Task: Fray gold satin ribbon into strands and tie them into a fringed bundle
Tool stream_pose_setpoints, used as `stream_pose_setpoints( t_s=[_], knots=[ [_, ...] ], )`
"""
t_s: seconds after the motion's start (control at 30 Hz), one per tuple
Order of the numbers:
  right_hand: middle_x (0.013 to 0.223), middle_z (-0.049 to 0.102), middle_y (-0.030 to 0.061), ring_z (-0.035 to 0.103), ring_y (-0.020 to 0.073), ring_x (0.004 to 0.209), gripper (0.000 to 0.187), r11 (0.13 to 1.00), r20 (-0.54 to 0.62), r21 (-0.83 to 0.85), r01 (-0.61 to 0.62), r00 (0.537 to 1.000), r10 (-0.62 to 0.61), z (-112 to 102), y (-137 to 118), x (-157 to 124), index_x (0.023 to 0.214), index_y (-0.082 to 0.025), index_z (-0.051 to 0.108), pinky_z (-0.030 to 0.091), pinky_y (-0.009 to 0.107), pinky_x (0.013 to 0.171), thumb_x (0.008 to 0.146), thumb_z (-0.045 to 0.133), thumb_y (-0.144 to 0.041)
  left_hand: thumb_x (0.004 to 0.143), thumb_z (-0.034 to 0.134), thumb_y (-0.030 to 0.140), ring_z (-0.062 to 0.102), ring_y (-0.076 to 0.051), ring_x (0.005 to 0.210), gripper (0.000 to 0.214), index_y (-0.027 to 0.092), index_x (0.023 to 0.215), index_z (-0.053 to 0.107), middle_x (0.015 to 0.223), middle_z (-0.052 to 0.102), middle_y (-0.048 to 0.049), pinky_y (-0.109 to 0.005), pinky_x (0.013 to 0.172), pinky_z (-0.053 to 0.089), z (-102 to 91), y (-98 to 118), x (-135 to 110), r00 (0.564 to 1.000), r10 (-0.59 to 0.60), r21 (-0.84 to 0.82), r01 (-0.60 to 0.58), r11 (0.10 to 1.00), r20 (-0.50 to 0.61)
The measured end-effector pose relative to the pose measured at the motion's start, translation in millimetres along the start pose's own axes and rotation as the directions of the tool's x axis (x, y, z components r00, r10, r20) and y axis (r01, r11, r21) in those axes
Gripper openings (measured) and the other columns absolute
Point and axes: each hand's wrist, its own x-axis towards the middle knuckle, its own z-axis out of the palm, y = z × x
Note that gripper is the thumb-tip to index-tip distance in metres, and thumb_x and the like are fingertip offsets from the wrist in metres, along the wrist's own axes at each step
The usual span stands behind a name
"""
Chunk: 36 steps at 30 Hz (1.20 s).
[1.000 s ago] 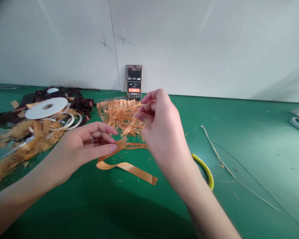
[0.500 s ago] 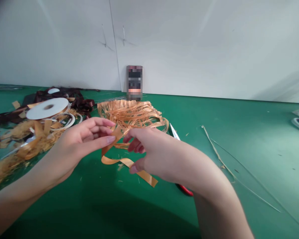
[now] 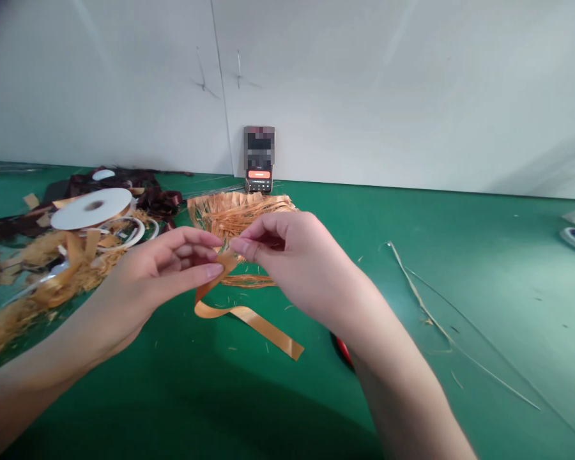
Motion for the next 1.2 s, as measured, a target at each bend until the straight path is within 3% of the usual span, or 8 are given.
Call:
stream_pose_setpoints(
  t_s=[0.17,0.57,0.7,0.8,0.9,1.07,1.2],
  knots=[
    [0.067,0.063,-0.0002,0.056,0.0129,0.063,0.018,1.0,-0.052,0.017,-0.012,0.999,0.013,0,0,1,0.068,-0.02,0.063,0.045,0.029,0.06,0.082,0.064,-0.032,0.078,0.074,0.032,0.065,-0.013,0.087,0.023,0.023,0.097,0.064,0.088,0.068,0.0012,-0.019,0.074,0.054,0.4,1,0,1.0,0.003,0.016,-0.003,1.0,-0.005],
    [0.077,0.069,0.0027,0.064,0.0146,0.075,0.02,0.986,-0.176,0.163,0.032,0.984,-0.003,-4,0,0,0.074,-0.018,0.064,0.05,0.03,0.071,0.084,0.065,-0.036,0.078,0.073,0.035,0.065,-0.014,0.086,0.025,0.024,0.098,0.065,0.089,0.068,-0.0002,-0.02,0.073,0.054,-0.9,-1,-1,0.999,0.022,0.051,-0.02,0.998,-0.03],
    [0.074,0.07,0.0021,0.067,0.0165,0.073,0.018,0.996,0.003,0.068,-0.058,0.998,0.058,-10,1,0,0.075,-0.019,0.068,0.054,0.03,0.068,0.075,0.073,-0.036,0.077,0.074,0.037,0.065,-0.015,0.086,0.028,0.024,0.1,0.065,0.091,0.068,-0.0013,-0.022,0.071,0.055,-1.5,-1,-3,0.997,0.032,0.063,-0.028,0.998,-0.063],
    [0.088,0.074,0.0031,0.071,0.0191,0.081,0.03,0.987,0.109,0.122,-0.1,0.99,0.086,-8,-1,-1,0.092,-0.022,0.068,0.058,0.031,0.071,0.066,0.08,-0.03,0.077,0.073,0.037,0.065,-0.015,0.085,0.028,0.024,0.1,0.065,0.09,0.068,-0.0007,-0.021,0.069,0.055,-2.3,-1,-4,0.998,0.032,0.06,-0.029,0.998,-0.058],
    [0.09,0.074,0.0034,0.072,0.0205,0.083,0.038,0.98,0.08,0.175,-0.094,0.994,0.081,1,-2,-1,0.102,-0.023,0.064,0.06,0.034,0.074,0.067,0.078,-0.025,0.078,0.072,0.036,0.065,-0.014,0.083,0.026,0.025,0.1,0.065,0.089,0.068,0.0004,-0.019,0.068,0.054,-2.5,0,-4,0.999,0.021,0.049,-0.02,0.999,-0.034],
    [0.079,0.075,0.0017,0.073,0.022,0.08,0.024,0.976,0.048,0.2,-0.092,0.995,0.084,5,-1,0,0.093,-0.024,0.064,0.06,0.037,0.074,0.071,0.074,-0.022,0.077,0.074,0.035,0.065,-0.014,0.082,0.025,0.024,0.097,0.064,0.087,0.068,0.0006,-0.02,0.07,0.054,-1.5,2,-3,0.999,0.02,0.049,-0.018,0.999,-0.036],
    [0.075,0.076,0.0009,0.074,0.0236,0.076,0.027,0.974,0.031,0.201,-0.103,0.995,0.098,1,-1,0,0.092,-0.024,0.064,0.059,0.037,0.068,0.068,0.077,-0.021,0.078,0.073,0.036,0.066,-0.015,0.08,0.025,0.023,0.098,0.064,0.086,0.068,-0.0004,-0.023,0.07,0.055,-1.0,3,-2,0.999,0.015,0.064,-0.013,0.998,-0.042]
  ],
)
